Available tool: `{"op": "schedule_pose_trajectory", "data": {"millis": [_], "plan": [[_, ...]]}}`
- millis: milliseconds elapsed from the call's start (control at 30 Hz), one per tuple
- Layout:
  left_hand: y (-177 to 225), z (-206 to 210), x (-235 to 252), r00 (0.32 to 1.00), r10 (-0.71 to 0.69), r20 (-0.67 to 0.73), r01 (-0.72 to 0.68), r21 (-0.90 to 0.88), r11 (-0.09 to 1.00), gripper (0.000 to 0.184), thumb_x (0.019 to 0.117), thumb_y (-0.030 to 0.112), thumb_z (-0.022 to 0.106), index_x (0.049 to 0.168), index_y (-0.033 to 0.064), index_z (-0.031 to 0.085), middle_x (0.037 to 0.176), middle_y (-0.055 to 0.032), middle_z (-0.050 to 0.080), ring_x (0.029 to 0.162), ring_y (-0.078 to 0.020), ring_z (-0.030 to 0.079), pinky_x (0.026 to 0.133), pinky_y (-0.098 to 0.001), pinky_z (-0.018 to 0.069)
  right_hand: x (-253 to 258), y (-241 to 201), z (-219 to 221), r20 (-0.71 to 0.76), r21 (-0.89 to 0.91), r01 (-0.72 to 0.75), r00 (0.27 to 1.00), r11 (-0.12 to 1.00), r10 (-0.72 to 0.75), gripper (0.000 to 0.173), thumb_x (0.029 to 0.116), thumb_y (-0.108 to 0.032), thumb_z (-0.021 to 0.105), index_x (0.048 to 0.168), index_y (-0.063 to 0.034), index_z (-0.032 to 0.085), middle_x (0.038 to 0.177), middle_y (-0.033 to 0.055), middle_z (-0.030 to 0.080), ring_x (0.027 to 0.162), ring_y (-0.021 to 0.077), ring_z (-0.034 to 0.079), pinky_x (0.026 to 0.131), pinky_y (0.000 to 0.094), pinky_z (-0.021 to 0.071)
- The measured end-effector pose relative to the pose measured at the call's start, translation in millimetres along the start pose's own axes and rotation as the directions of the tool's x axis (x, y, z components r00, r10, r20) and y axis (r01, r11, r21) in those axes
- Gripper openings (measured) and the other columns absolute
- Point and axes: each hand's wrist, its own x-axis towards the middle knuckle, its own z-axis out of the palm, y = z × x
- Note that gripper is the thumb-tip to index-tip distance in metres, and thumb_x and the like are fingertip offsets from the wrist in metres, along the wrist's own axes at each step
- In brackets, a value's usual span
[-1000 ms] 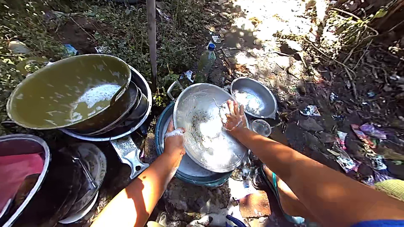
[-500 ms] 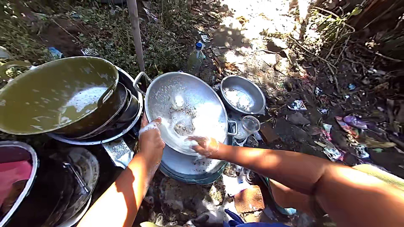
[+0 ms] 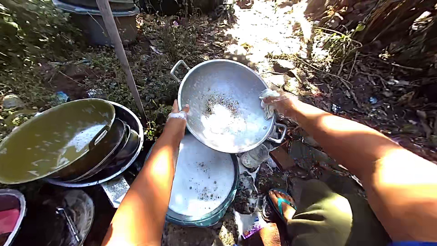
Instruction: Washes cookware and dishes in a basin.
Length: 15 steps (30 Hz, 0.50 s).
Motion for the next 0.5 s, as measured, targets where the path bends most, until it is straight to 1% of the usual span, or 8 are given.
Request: {"op": "schedule_pose_trajectory", "data": {"millis": [67,100,200,267,333,400,433,500], "plan": [[22.2,26.7,-10.0,0.998,-0.048,0.050,0.041,0.144,0.989,0.065,0.1093,0.026,0.048,0.164,0.0089,0.018,0.165,-0.0150,0.030,0.150,-0.0257,0.035,0.121,-0.0447,0.0325,10.1,12.3,-25.2,-0.059,0.018,-0.010,0.998,1.000,0.011,0.035,0.1010,-0.021,0.062,0.129,0.0007,0.060,0.111,0.0174,0.065,0.094,0.0212,0.063,0.085,0.0430,0.0545],[27.7,35.0,-16.0,0.995,-0.062,0.083,0.040,0.248,0.968,0.061,0.1098,0.025,0.048,0.162,0.0073,0.023,0.164,-0.0153,0.034,0.150,-0.0262,0.035,0.121,-0.0447,0.0311,16.0,22.2,-36.9,-0.089,0.010,-0.011,0.996,1.000,0.012,0.035,0.1010,-0.020,0.063,0.129,0.0013,0.060,0.115,0.0196,0.065,0.099,0.0236,0.063,0.089,0.0453,0.0541],[5.6,26.0,-24.7,0.967,-0.004,0.256,-0.149,0.577,0.803,0.051,0.1082,0.031,0.050,0.154,0.0109,0.044,0.156,-0.0116,0.048,0.143,-0.0244,0.047,0.119,-0.0475,0.0367,31.0,64.2,-51.8,-0.188,-0.038,-0.055,0.981,0.998,0.047,0.039,0.0980,-0.015,0.065,0.131,0.0050,0.059,0.127,0.0265,0.062,0.116,0.0344,0.060,0.100,0.0552,0.0488],[-1.0,8.1,-38.4,0.960,-0.042,0.278,-0.171,0.695,0.699,0.044,0.1083,0.030,0.050,0.149,0.0134,0.052,0.147,-0.0091,0.058,0.135,-0.0225,0.055,0.116,-0.0483,0.0406,46.8,102.5,-55.8,-0.237,-0.095,-0.124,0.966,0.988,0.099,0.044,0.0982,-0.018,0.066,0.134,0.0051,0.057,0.134,0.0299,0.058,0.126,0.0420,0.056,0.106,0.0622,0.0445],[-11.0,-21.5,-49.2,0.976,-0.115,0.185,-0.066,0.753,0.654,0.042,0.1078,0.032,0.050,0.147,0.0170,0.055,0.134,-0.0065,0.067,0.120,-0.0183,0.065,0.107,-0.0456,0.0491,67.1,139.5,-55.7,-0.225,-0.137,-0.177,0.964,0.975,0.144,0.044,0.0991,-0.019,0.064,0.135,0.0063,0.056,0.136,0.0312,0.057,0.128,0.0440,0.055,0.106,0.0635,0.0437],[-16.4,-50.3,-64.2,0.982,-0.184,0.044,0.084,0.771,0.631,0.042,0.1080,0.028,0.050,0.148,0.0160,0.054,0.121,-0.0093,0.070,0.098,-0.0190,0.071,0.091,-0.0421,0.0569,73.3,155.7,-49.8,-0.186,-0.147,-0.241,0.959,0.959,0.213,0.041,0.1013,-0.015,0.061,0.135,0.0090,0.055,0.136,0.0337,0.055,0.128,0.0460,0.054,0.106,0.0643,0.0423],[-18.1,-62.3,-72.9,0.976,-0.216,-0.021,0.154,0.772,0.617,0.041,0.1078,0.026,0.049,0.147,0.0148,0.053,0.116,-0.0108,0.071,0.092,-0.0199,0.070,0.085,-0.0413,0.0573,76.6,164.5,-46.6,-0.186,-0.127,-0.283,0.948,0.951,0.257,0.043,0.1020,-0.015,0.060,0.137,0.0094,0.053,0.138,0.0344,0.054,0.129,0.0468,0.053,0.107,0.0645,0.0415],[-25.8,-81.3,-88.7,0.955,-0.273,-0.117,0.260,0.771,0.582,0.039,0.1078,0.024,0.050,0.145,0.0127,0.055,0.112,-0.0137,0.070,0.087,-0.0213,0.069,0.081,-0.0412,0.0564,87.1,185.5,-42.1,-0.167,-0.070,-0.376,0.917,0.924,0.361,0.051,0.1036,-0.018,0.059,0.145,0.0068,0.046,0.145,0.0318,0.050,0.134,0.0436,0.051,0.110,0.0600,0.0414]]}}
